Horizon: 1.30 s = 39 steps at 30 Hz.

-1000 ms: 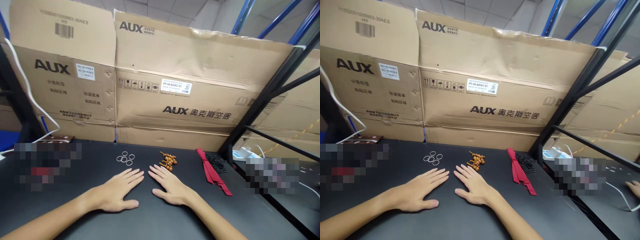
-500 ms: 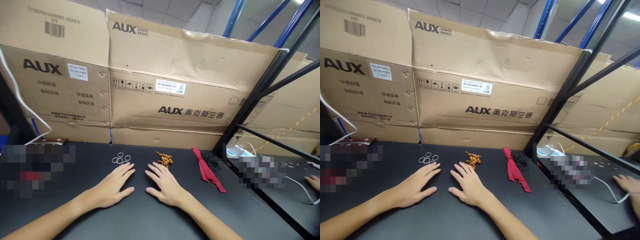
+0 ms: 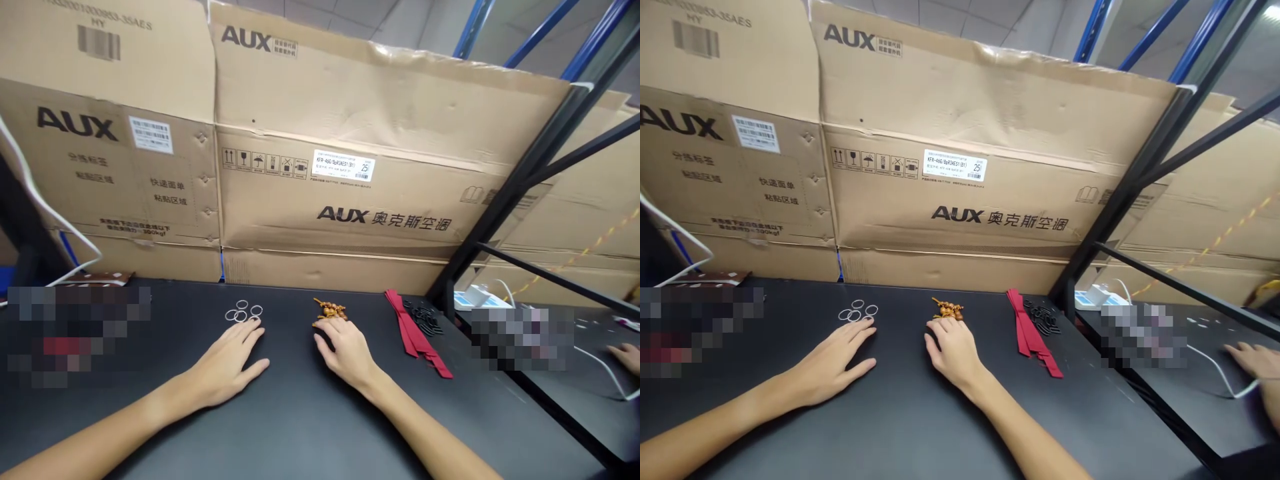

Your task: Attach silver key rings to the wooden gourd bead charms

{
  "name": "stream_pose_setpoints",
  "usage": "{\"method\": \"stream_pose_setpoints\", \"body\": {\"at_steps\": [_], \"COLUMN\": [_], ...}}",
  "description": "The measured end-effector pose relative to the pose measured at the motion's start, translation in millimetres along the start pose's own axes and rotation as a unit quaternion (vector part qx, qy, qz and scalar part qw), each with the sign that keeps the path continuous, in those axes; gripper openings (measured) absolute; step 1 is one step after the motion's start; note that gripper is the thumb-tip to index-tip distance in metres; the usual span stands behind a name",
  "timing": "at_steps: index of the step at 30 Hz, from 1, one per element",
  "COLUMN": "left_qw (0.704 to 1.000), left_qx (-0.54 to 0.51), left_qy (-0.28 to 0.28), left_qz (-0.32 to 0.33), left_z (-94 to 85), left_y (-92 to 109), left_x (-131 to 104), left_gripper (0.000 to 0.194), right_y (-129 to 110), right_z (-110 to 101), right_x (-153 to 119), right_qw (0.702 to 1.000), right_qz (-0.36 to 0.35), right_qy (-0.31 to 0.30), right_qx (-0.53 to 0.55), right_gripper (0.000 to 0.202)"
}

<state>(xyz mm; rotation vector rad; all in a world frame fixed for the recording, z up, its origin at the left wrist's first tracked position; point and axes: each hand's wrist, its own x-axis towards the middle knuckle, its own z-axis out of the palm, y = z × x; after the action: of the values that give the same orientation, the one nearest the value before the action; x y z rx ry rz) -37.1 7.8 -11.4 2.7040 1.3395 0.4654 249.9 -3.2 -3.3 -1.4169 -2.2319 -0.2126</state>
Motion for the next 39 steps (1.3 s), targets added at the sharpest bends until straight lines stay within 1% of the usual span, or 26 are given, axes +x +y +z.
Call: {"method": "stream_pose_setpoints", "body": {"at_steps": [3,6,10,12,14,16,20,23,26,28,35,39], "left_qw": [0.999,0.996,0.985,0.981,0.981,0.984,0.987,0.986,0.983,0.982,0.978,0.969], "left_qx": [-0.020,-0.040,-0.078,-0.084,-0.080,-0.070,-0.067,-0.094,-0.132,-0.151,-0.181,-0.228], "left_qy": [0.003,0.009,0.036,0.047,0.058,0.065,0.052,0.043,0.030,0.023,-0.003,-0.007], "left_qz": [0.027,0.076,0.153,0.170,0.167,0.151,0.133,0.132,0.122,0.109,0.100,0.090], "left_z": [-3.1,-7.5,-10.2,-10.4,-10.3,-9.7,-7.3,-5.4,-3.8,-2.7,-2.4,-5.5], "left_y": [1.7,4.9,8.6,9.7,10.3,10.4,8.6,6.3,4.4,3.6,4.6,12.0], "left_x": [-0.6,-1.1,-0.9,-0.6,-0.4,-0.2,0.0,0.2,1.3,2.8,7.0,8.4], "left_gripper": [0.056,0.045,0.034,0.031,0.031,0.031,0.025,0.019,0.013,0.012,0.019,0.021], "right_y": [7.5,10.4,6.9,4.4,2.8,2.2,3.4,4.5,3.8,1.6,-11.5,-19.0], "right_z": [2.8,8.2,14.5,15.6,15.3,14.3,12.7,12.7,13.9,14.9,17.0,16.3], "right_x": [0.1,-1.2,-2.7,-2.8,-2.7,-2.6,-2.6,-2.3,-2.0,-2.2,-4.1,-4.6], "right_qw": [1.000,1.000,0.998,0.995,0.993,0.992,0.990,0.987,0.985,0.985,0.980,0.971], "right_qz": [0.018,0.013,-0.002,-0.009,-0.010,-0.006,-0.014,-0.027,-0.041,-0.046,-0.046,-0.026], "right_qy": [0.009,0.023,0.042,0.046,0.046,0.032,-0.014,-0.028,-0.030,-0.029,-0.017,-0.017], "right_qx": [-0.011,-0.005,0.055,0.086,0.106,0.119,0.139,0.157,0.165,0.166,0.194,0.235], "right_gripper": [0.027,0.023,0.019,0.018,0.017,0.017,0.009,0.010,0.012,0.012,0.010,0.008]}}
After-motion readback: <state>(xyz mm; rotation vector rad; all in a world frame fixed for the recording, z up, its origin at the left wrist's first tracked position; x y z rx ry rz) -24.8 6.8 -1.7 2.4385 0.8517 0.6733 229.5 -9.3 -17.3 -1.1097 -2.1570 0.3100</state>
